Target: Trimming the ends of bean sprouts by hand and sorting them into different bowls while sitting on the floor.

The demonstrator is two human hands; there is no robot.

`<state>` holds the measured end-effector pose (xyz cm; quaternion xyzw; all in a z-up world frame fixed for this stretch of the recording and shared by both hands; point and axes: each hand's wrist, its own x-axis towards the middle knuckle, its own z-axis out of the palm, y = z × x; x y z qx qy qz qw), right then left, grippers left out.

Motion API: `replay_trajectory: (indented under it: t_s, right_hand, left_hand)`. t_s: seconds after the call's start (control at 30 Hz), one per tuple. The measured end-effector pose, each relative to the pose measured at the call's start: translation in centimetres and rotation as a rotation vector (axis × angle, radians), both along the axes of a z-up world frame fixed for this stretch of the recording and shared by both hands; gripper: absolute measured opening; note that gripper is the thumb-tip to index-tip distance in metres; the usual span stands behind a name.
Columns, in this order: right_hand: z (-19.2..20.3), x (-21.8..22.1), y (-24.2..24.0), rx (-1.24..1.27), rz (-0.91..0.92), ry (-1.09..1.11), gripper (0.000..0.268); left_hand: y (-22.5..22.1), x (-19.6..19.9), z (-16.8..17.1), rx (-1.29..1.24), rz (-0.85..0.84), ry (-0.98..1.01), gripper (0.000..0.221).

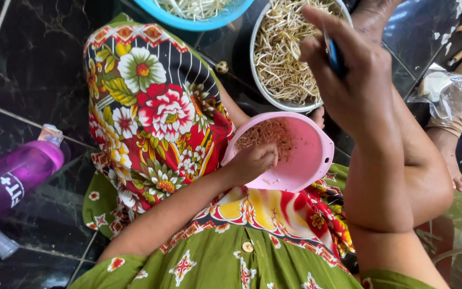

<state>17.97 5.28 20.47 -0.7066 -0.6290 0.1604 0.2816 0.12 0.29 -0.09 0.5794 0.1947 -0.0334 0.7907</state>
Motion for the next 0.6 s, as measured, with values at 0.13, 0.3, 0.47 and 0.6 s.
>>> replay_trajectory:
  t_s: [0.13, 0.3, 0.47, 0.6]
  right_hand:
    - [-5.0, 5.1, 0.6, -0.028, 0.027, -0.106, 0.025]
    - [-12.8, 9.4, -2.0, -0.3, -0.174, -0.349, 0.014]
    - [-18.0, 9.4, -2.0, -0.37, -0.224, -0.389, 0.023]
    - [-17.6, 9.9, -2.1, -0.263, -0.233, -0.393, 0.02]
  left_hand:
    - [-0.2, -0.3, -0.5, -0.008, 0.026, -0.073, 0.022]
    - [-0.4, -0.2, -0.5, 0.043, -0.013, -0.02, 0.02]
    - [-0.3, 0.0, -0.4, 0.043, -0.019, 0.009, 0.021]
    - [-0.1, 0.2, -0.1, 0.027, -0.052, 0.09, 0.02]
